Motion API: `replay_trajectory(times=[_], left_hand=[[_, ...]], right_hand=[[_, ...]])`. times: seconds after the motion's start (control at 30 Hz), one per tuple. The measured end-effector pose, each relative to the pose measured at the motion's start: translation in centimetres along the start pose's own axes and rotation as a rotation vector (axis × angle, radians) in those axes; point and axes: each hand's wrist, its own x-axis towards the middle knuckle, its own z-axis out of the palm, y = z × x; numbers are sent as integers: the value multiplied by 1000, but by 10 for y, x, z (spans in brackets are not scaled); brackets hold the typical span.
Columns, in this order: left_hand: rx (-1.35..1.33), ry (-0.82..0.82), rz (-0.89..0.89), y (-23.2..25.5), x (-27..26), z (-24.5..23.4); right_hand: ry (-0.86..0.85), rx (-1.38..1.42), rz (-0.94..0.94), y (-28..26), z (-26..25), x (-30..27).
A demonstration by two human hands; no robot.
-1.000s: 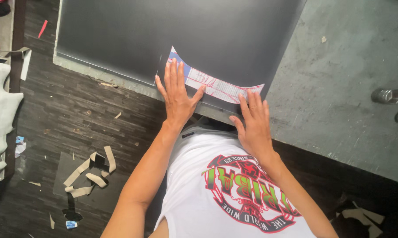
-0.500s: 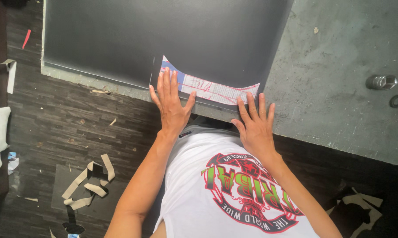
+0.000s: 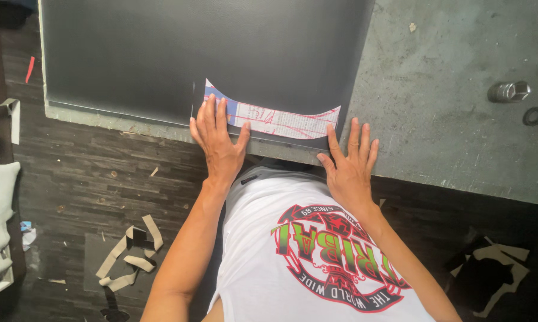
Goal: The person places a beige template on a black sheet and secures it with three metal weights. Using shears, they cut the black material around the template's edges. After cutting, they remove the template and weights, then place a printed paper pattern on the cut piece.
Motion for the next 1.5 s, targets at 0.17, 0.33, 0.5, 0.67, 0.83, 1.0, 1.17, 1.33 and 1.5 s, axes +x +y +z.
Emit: replay_trajectory(times=[0.17,0.33,0.5,0.67,0.83,1.0,1.17,1.33,1.5], left_hand=[[-48,52,0,-9,7,-6],[-31,66,19,-13,10,-9],[-31,64,27,-14,9,-10],[-43,66,24,-11,8,-12],[12,119,37,4,13,-16],[-201,86,127,49,20,-3],[-375,-63,356,91,15,11],[-347,-60,425,93,13,20],[-350,-59,406,95,17,18]], right_hand=[[9,-3,4,1,0,-1],[7,-8,6,-2,-2,1],[18,-15,15,-4,-2,2],[18,-15,22,-6,-2,2],[25,-19,33,-6,-1,2],[62,-26,41,-5,1,5],[94,-35,42,-8,0,6],[96,-19,49,-7,-1,4],[108,-1,44,-10,0,4]])
